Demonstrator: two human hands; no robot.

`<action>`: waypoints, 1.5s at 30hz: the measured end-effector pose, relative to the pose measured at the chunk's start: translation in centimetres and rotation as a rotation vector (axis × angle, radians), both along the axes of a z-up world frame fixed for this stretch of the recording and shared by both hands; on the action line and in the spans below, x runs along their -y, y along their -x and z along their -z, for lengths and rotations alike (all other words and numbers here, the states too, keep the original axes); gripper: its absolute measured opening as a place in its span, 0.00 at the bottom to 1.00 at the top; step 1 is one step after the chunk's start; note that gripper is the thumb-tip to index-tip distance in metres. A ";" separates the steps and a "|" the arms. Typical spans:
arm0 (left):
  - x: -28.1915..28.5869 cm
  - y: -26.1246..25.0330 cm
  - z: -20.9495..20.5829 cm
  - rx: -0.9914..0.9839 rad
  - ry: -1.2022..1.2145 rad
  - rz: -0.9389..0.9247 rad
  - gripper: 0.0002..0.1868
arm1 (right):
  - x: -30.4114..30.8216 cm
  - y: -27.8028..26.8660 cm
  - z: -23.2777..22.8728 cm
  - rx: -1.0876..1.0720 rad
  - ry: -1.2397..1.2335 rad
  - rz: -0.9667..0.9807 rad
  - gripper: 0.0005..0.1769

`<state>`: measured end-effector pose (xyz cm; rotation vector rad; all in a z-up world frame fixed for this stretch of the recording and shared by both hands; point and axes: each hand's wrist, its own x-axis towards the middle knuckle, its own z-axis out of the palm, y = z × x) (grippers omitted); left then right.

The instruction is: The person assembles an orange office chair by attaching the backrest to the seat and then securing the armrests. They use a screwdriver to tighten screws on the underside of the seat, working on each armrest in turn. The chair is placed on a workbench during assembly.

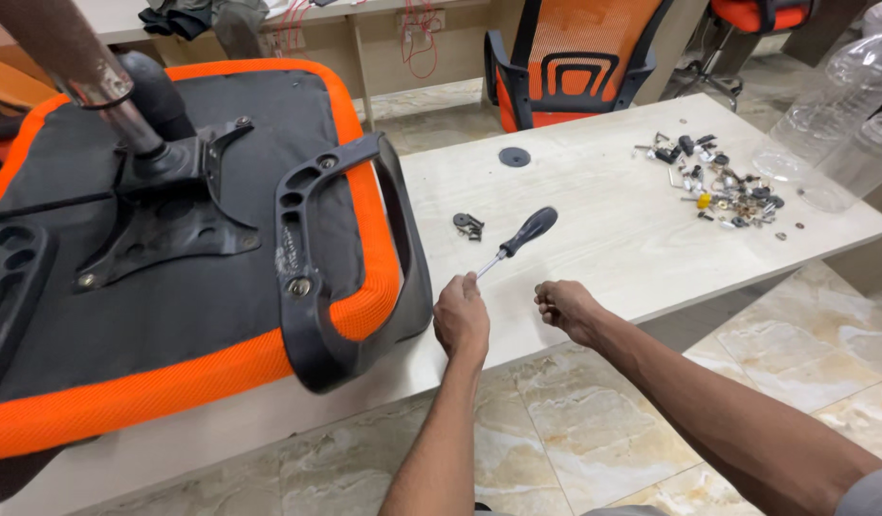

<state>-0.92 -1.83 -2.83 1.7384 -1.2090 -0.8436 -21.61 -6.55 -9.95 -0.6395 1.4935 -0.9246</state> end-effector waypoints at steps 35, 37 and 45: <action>1.7 10.0 10.4 0.201 -0.175 -0.448 0.21 | 10.9 8.3 1.4 -0.776 0.516 -0.551 0.22; 1.9 9.9 10.0 0.160 -0.209 -0.463 0.21 | 10.2 8.4 2.0 -0.858 0.619 -0.667 0.22; 0.8 11.3 8.3 -0.357 -0.063 -0.609 0.22 | 8.7 8.2 0.2 -0.735 0.698 -0.569 0.22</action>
